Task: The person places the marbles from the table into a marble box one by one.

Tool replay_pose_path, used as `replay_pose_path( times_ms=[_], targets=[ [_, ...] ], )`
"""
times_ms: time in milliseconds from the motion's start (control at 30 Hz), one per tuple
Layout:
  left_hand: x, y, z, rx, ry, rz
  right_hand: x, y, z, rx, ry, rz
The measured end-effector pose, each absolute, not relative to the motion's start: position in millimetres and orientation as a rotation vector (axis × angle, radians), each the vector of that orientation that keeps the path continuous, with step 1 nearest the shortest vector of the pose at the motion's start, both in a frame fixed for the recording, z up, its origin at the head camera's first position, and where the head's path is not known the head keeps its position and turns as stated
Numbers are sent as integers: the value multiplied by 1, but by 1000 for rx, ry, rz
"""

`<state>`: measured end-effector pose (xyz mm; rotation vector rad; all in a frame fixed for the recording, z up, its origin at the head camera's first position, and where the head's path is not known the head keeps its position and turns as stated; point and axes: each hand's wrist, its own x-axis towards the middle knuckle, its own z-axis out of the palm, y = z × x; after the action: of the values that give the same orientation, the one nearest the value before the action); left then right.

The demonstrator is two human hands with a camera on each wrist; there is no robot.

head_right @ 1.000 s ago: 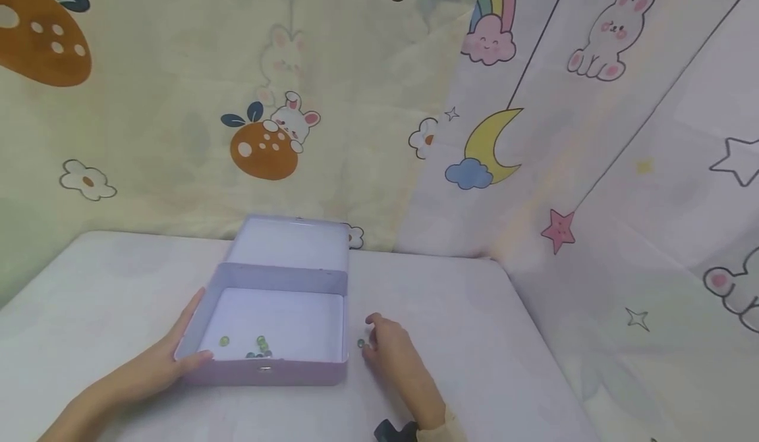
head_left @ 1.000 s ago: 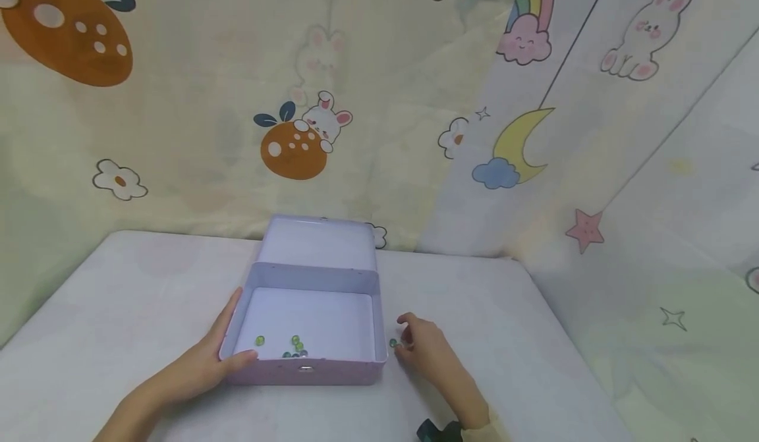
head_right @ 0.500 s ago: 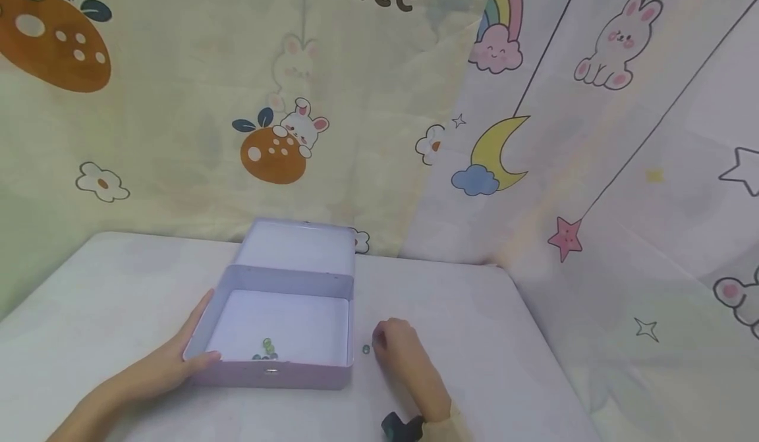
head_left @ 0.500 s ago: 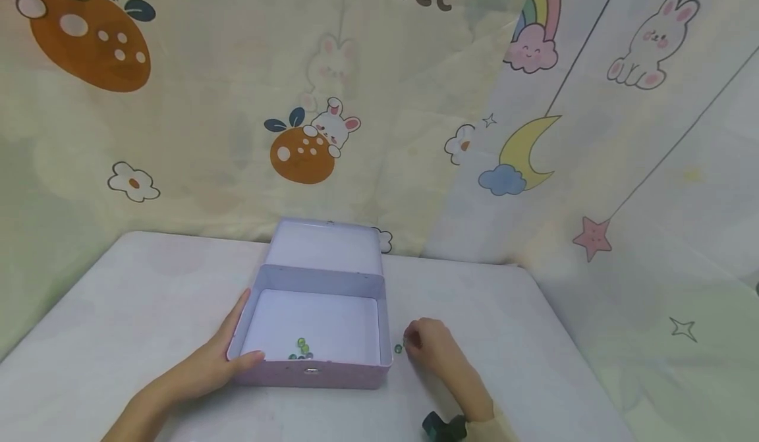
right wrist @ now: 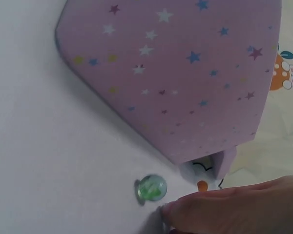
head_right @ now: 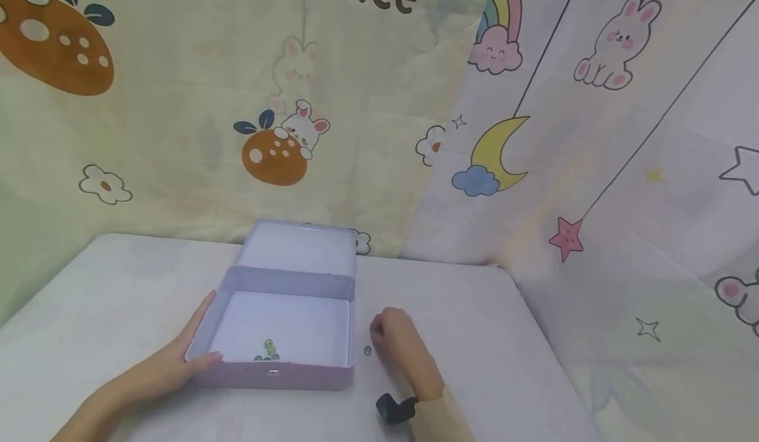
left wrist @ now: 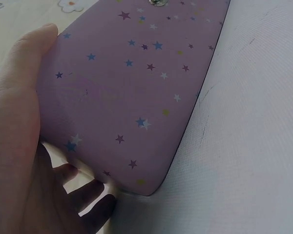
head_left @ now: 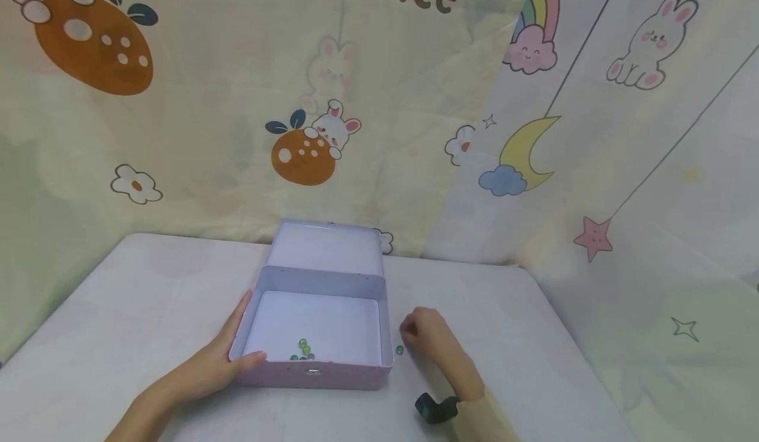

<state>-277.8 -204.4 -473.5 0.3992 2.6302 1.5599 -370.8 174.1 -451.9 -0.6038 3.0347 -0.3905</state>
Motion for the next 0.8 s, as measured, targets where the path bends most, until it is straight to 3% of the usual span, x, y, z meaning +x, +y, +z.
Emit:
replay_pose_path(
  times_ms=[200,800],
  targets=[
    [-277,-205,-473,400,2631,1557,-379,166,-452,-670,2975,-450],
    [-279,-206,-478,406,2672,1517,-401,166,-442,-424,2791,-555]
  ],
)
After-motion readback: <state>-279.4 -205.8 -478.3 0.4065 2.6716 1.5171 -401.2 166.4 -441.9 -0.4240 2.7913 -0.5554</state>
